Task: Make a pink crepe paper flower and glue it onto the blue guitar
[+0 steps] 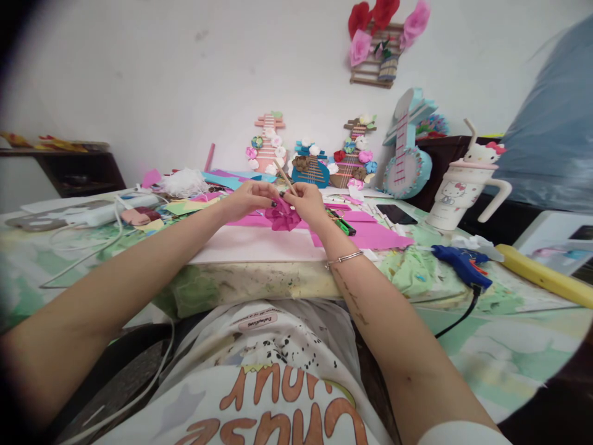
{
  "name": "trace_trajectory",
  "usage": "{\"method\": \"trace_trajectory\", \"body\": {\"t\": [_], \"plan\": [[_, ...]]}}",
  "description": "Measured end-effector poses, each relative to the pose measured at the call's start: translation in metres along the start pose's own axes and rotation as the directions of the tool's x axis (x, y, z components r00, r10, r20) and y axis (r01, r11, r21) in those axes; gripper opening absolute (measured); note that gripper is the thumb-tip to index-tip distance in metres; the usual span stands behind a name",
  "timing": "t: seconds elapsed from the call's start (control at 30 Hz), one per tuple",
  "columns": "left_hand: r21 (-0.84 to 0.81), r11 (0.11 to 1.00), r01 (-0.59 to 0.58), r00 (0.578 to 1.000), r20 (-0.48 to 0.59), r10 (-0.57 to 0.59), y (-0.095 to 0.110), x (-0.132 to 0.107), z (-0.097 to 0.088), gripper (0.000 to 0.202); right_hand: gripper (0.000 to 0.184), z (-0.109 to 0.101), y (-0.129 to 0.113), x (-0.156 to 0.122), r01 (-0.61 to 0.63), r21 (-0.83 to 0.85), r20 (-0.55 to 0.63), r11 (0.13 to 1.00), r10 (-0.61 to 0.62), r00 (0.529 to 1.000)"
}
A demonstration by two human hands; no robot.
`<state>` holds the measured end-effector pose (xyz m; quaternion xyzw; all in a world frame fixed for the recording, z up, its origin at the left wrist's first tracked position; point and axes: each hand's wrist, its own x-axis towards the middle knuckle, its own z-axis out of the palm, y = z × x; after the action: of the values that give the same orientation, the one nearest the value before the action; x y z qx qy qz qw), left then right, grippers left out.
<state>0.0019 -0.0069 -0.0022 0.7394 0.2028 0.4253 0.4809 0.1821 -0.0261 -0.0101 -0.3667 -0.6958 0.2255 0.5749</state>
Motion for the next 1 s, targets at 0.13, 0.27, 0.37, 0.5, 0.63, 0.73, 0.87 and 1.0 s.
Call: {"method": "trace_trajectory", "body": {"t": [0.13,0.27,0.37,0.5,0.63,0.73,0.87,1.0], "plan": [[0.059,0.997,-0.054,0.998,-0.025,0.055,-0.004,0.002,0.004,0.019,0.02,0.001,-0.002,0.001,-0.022,0.043,-0.003,0.999,0.022,1.0],[0.083,0.994,-0.071,0.996,-0.046,0.075,-0.006,0.003,0.007,0.017,0.021,0.001,-0.005,-0.001,-0.058,0.08,0.005,0.995,0.057,0.998],[0.088,0.992,-0.085,0.995,-0.04,0.089,-0.005,0.003,0.009,0.021,0.019,0.001,-0.009,-0.003,-0.084,0.105,0.007,0.991,0.083,0.997],[0.099,0.99,-0.104,0.994,-0.034,0.108,-0.004,0.002,0.01,0.029,0.015,0.001,-0.011,-0.004,-0.103,0.138,-0.006,0.985,0.105,0.994],[0.123,0.986,-0.111,0.992,-0.048,0.117,-0.003,0.002,0.012,0.019,0.012,0.001,-0.011,-0.001,-0.102,0.161,-0.028,0.982,0.107,0.994],[0.147,0.981,-0.125,0.988,-0.075,0.137,-0.003,0.002,0.011,0.017,0.012,0.0,-0.009,0.0,-0.099,0.168,-0.042,0.981,0.107,0.993],[0.189,0.969,-0.161,0.976,-0.118,0.185,-0.004,0.003,0.011,0.017,0.013,0.0,-0.008,0.001,-0.088,0.164,-0.074,0.983,0.101,0.992],[0.263,0.939,-0.221,0.949,-0.164,0.269,-0.003,0.003,0.012,0.017,0.011,-0.001,-0.005,0.002,-0.076,0.153,-0.104,0.985,0.092,0.99]]}}
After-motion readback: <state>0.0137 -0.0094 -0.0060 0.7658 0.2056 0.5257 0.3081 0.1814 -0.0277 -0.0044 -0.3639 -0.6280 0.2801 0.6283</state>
